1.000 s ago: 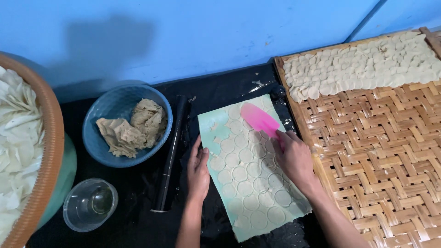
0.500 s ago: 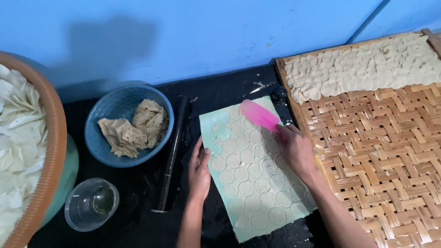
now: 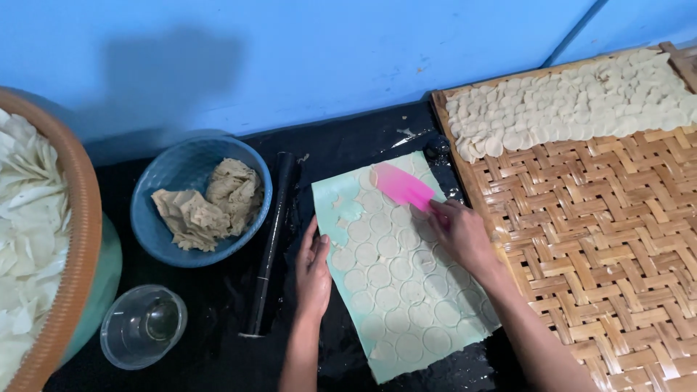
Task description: The person is using a circular cutter to punch out dough circles from a flat sheet of dough on a work surface.
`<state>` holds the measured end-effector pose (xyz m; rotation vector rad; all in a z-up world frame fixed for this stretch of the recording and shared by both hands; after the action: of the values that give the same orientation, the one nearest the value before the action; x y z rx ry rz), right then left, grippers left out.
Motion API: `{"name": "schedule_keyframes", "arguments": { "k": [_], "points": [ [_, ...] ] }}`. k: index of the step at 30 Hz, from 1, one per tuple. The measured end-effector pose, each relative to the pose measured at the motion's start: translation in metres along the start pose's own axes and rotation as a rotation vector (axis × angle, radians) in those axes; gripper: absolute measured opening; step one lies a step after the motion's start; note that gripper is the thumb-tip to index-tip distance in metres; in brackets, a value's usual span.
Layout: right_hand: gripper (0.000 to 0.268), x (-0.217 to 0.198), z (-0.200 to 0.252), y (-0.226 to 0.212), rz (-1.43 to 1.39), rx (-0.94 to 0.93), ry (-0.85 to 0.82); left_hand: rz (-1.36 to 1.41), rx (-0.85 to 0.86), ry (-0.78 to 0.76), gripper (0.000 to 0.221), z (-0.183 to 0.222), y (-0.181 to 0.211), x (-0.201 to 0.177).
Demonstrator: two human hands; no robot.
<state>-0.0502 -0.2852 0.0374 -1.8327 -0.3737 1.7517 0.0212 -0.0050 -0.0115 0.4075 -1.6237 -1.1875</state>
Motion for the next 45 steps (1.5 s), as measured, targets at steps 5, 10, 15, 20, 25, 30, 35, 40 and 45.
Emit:
{"name": "schedule_keyframes", "arguments": {
  "k": [5, 10, 15, 20, 25, 30, 35, 40, 45],
  "points": [
    [0.034, 0.007, -0.008, 0.007, -0.123, 0.06, -0.039, -0.008, 0.029, 0.0, 0.055, 0.003, 0.007, 0.005],
    [0.04, 0.004, 0.004, 0.011, -0.381, 0.242, -0.163, 0.0, 0.02, -0.012, 0.054, 0.004, 0.002, -0.001],
    [0.041, -0.02, 0.027, 0.027, -0.597, 0.251, -0.119, 0.078, -0.005, -0.013, 0.054, 0.004, 0.005, 0.004],
    [0.042, -0.045, 0.052, 0.079, -0.251, 0.337, 0.104, 0.042, 0.017, -0.017, 0.055, 0.003, 0.008, 0.009],
    [0.045, -0.067, 0.055, 0.091, -0.075, 0.438, 0.202, -0.003, 0.032, -0.014, 0.056, 0.004, 0.012, 0.011],
    [0.044, -0.073, 0.048, 0.114, -0.065, 0.404, 0.276, 0.069, -0.005, -0.001, 0.057, 0.005, 0.012, 0.012],
    [0.043, -0.07, 0.043, 0.129, -0.154, 0.415, 0.176, 0.01, -0.01, 0.014, 0.056, 0.004, 0.013, 0.013],
    [0.042, -0.073, 0.045, 0.104, -0.063, 0.442, 0.172, 0.038, -0.002, 0.009, 0.055, 0.004, 0.014, 0.013],
    [0.037, -0.08, 0.054, 0.071, 0.223, 0.386, 0.277, -0.014, 0.001, 0.017, 0.056, 0.004, 0.012, 0.01]
  ]
}}
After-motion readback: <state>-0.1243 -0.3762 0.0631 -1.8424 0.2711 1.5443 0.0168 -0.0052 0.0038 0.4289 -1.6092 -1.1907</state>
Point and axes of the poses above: each hand's wrist, its own z-axis away from the middle knuckle, its own x-axis out of the palm, y = z × x, the point moved 2 cm from there along -z, towards the middle knuckle, and after that the axes turned 14 degrees about -y, right-handed, at the moved point
